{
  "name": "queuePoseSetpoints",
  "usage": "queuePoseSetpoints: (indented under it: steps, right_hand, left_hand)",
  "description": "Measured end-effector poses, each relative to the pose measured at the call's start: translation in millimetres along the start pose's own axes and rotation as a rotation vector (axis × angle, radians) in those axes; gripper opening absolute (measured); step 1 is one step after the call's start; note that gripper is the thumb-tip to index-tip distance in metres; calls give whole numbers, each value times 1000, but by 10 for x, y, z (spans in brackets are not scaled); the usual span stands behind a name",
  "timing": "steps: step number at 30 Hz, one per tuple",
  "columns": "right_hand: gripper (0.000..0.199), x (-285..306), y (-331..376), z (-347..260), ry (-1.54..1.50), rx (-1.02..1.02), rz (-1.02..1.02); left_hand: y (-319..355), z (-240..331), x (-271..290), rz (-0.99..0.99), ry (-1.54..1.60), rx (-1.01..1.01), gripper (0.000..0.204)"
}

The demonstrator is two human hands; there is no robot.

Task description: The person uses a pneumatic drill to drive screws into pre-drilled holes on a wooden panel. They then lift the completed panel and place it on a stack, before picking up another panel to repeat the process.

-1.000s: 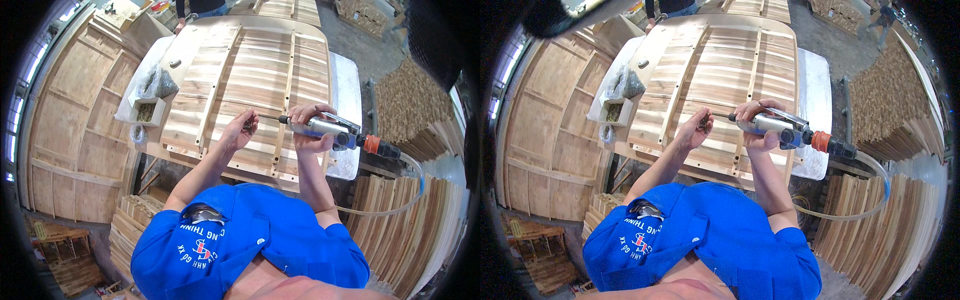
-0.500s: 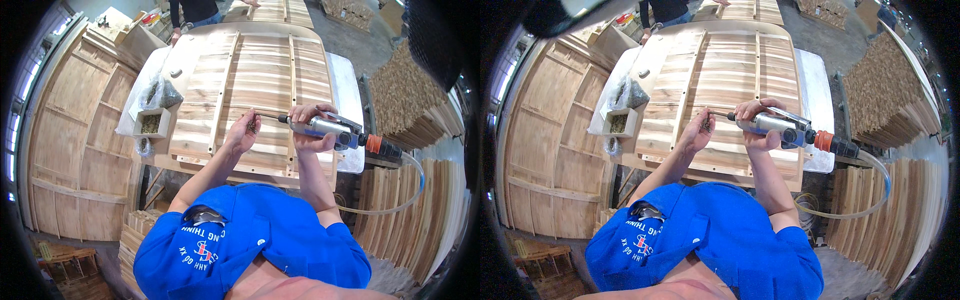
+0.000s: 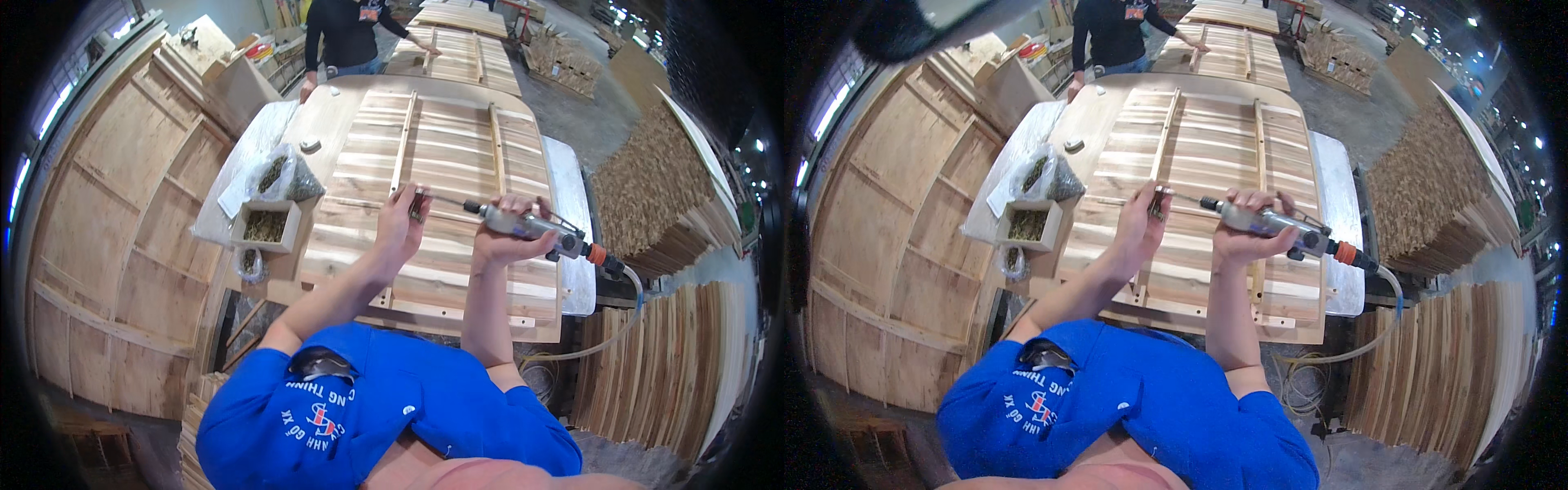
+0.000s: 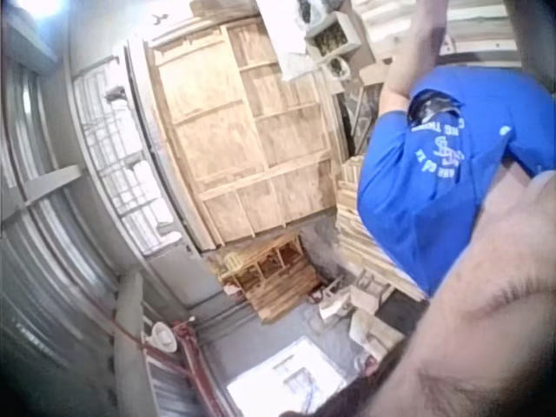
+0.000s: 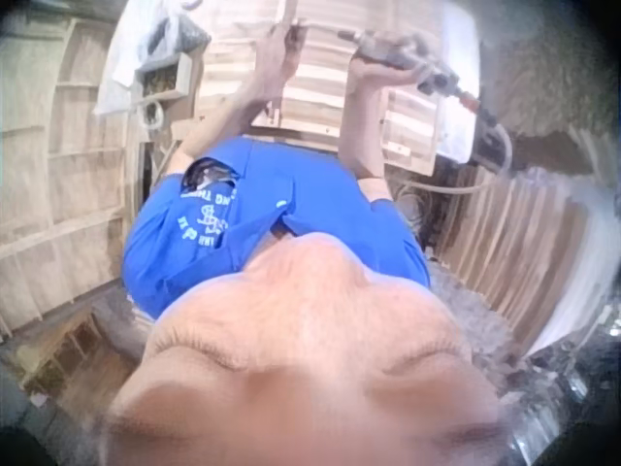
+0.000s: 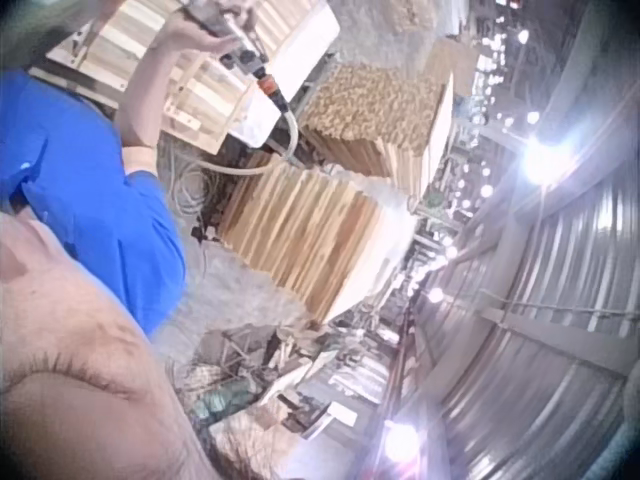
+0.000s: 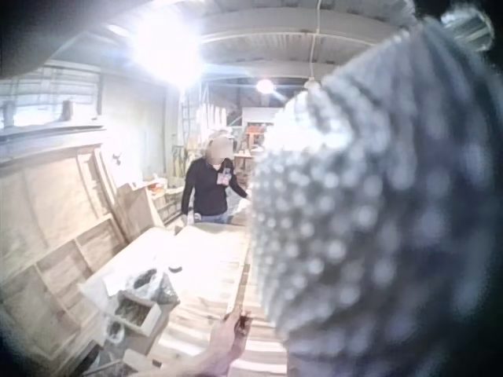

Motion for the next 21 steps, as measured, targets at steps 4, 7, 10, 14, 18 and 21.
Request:
queuePoseSetpoints:
  steps: [4, 7, 10, 14, 18, 21]
  right_hand:
    - [46, 84, -4, -39, -82, 35, 166]
    - [45, 64, 9, -73, -45, 86, 109]
    - [43, 36, 2, -60, -58, 83, 68]
    - [43, 155, -81, -49, -73, 56, 102]
    - [43, 286, -148, -77, -73, 31, 164]
    - [43, 412, -194, -80, -90, -4, 247]
  left_hand:
    - [-60, 241, -270, -4, -14, -38, 9]
    - [-72, 207, -221, 56, -37, 16, 9]
    - [-104, 181, -194, 56, -42, 13, 8]
    - [-134, 75, -205, -2, -41, 4, 9]
    - [-140, -12, -221, -17, -81, -43, 8]
    - [-154, -48, -239, -50, -131, -85, 8]
Point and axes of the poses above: each hand's wrist, its own y-axis away from the middle knuckle, its own x-axis out of the back of the hand, z = x × y, the point moved 7 cm from there along -y, towards the middle knuckle, and after that the axes turned 12 degrees about -x, right-handed, at the moved point
